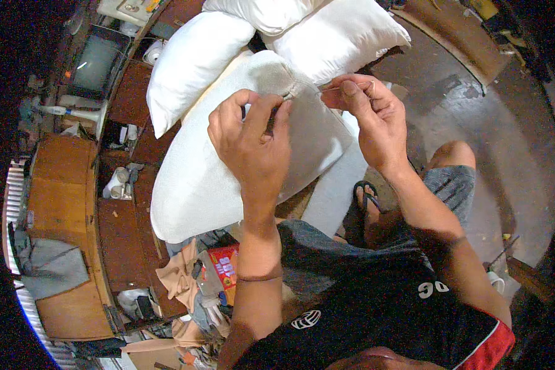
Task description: The person hand-sews a white pillow using a needle and thread. They repeatedly insert the needle through the fabric, pull the thread, and adjust the pillow to continue stitching along the seam.
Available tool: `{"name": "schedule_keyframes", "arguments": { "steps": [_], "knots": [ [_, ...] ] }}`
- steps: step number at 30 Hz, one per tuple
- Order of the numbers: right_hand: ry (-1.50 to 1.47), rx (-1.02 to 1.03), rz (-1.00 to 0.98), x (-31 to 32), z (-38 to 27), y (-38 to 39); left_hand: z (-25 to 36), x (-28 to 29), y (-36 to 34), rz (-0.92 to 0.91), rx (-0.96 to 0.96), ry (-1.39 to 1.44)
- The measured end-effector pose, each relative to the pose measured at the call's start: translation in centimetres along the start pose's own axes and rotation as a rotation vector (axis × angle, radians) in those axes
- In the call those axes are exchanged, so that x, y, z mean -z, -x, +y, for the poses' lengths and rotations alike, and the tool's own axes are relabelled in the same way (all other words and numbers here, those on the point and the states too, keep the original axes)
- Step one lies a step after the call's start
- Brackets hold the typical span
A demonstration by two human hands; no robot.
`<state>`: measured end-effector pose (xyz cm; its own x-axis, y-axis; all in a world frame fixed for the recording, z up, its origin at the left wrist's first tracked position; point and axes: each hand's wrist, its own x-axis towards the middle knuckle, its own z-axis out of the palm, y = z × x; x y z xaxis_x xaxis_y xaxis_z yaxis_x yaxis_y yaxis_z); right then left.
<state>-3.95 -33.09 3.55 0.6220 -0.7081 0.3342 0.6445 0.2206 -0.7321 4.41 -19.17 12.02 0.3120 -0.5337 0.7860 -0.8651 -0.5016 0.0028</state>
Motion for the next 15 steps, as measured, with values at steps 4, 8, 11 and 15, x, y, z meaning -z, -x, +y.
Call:
{"name": "schedule_keyframes", "arguments": {
  "steps": [4,8,11,15],
  "knots": [
    [-0.029,0.013,0.049,-1.5,0.0,0.1,-0.3,-0.5,0.5,0.029,-0.031,-0.047],
    [-0.026,0.035,0.072,-2.2,0.8,0.3,0.1,-0.7,0.7,0.036,-0.006,-0.060],
    [-0.028,0.062,0.063,-2.3,1.4,0.2,-0.5,-1.0,1.0,0.031,-0.004,-0.045],
    [0.079,0.105,0.036,-2.8,1.3,0.5,-0.7,-0.4,0.7,0.027,-0.014,-0.016]
  ]
}}
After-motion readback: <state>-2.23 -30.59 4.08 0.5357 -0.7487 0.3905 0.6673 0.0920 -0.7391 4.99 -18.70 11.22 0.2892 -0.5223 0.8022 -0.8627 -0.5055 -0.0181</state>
